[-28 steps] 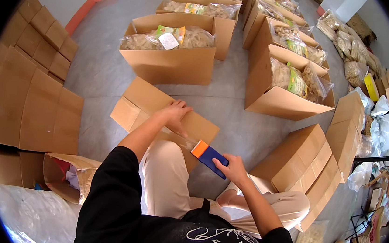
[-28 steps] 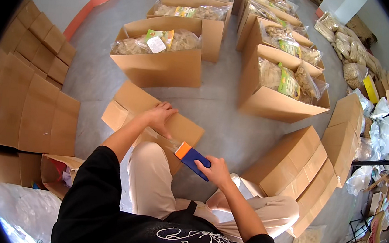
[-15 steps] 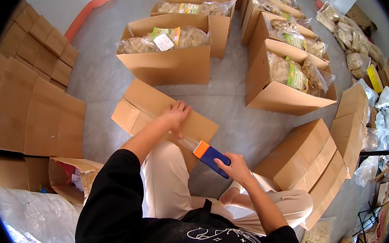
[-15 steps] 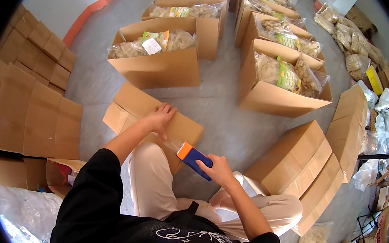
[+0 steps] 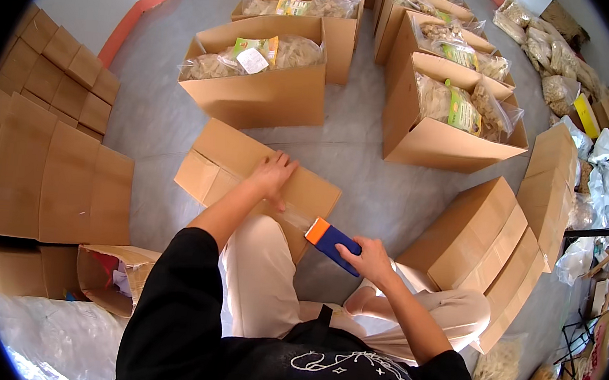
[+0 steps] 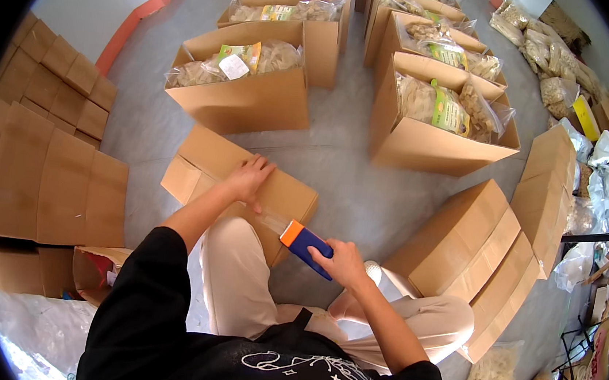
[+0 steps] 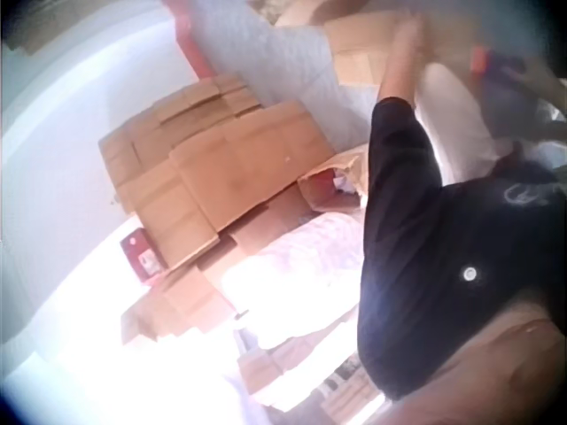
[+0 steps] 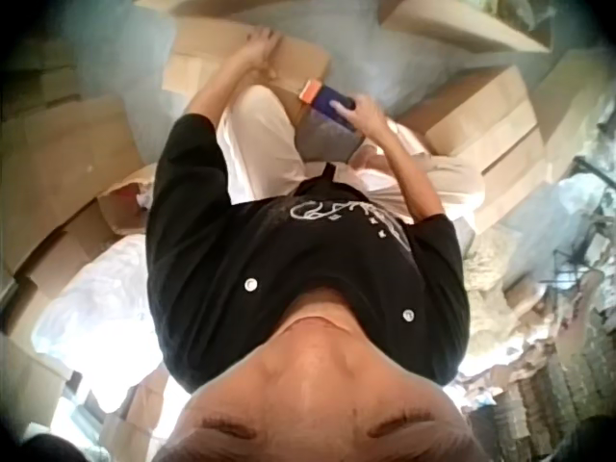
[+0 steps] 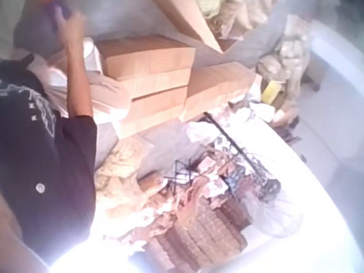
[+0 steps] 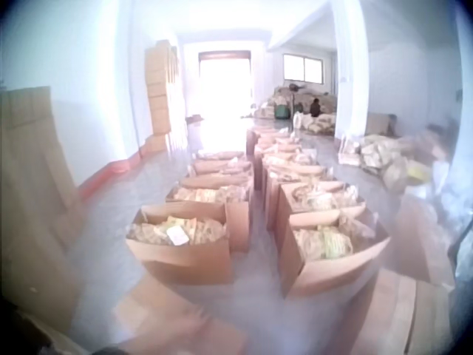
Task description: The person seals cardboard boxes with a handheld tape dispenser, folds the top flaps of a box over bags of dried food, and presses the tape down by hand.
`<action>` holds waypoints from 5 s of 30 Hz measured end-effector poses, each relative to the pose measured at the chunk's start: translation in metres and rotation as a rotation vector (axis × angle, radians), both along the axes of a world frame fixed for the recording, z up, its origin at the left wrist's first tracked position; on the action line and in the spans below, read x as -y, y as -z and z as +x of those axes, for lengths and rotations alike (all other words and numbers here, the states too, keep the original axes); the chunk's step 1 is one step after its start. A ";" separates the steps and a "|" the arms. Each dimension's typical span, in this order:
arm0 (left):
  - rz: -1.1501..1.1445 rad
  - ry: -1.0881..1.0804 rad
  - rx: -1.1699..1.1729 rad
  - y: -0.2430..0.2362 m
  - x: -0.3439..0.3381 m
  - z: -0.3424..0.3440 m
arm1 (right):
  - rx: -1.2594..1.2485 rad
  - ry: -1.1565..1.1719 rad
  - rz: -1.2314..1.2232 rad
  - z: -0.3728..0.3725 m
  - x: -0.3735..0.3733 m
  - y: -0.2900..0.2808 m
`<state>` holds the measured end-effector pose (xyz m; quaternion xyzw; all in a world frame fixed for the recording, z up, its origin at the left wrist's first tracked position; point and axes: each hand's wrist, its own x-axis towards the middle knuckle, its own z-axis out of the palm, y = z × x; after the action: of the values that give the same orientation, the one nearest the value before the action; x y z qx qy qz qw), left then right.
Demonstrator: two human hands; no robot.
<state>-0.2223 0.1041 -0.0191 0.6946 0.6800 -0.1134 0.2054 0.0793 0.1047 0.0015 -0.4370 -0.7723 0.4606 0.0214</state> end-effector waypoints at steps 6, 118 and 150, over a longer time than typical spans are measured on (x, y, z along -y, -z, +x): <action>-0.009 0.040 -0.038 0.001 0.001 0.003 | 0.000 -0.018 0.028 0.002 0.003 0.012; 0.088 -0.375 0.167 0.037 0.086 -0.075 | -0.411 0.446 -0.257 0.007 0.098 0.019; 0.307 -0.167 -0.012 0.041 0.113 -0.058 | -0.385 0.405 -0.087 -0.052 0.090 0.064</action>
<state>-0.2807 -0.0087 -0.0606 0.6582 0.7459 0.0050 0.1018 0.0268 0.0150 -0.0621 -0.4871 -0.6306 0.5543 0.2406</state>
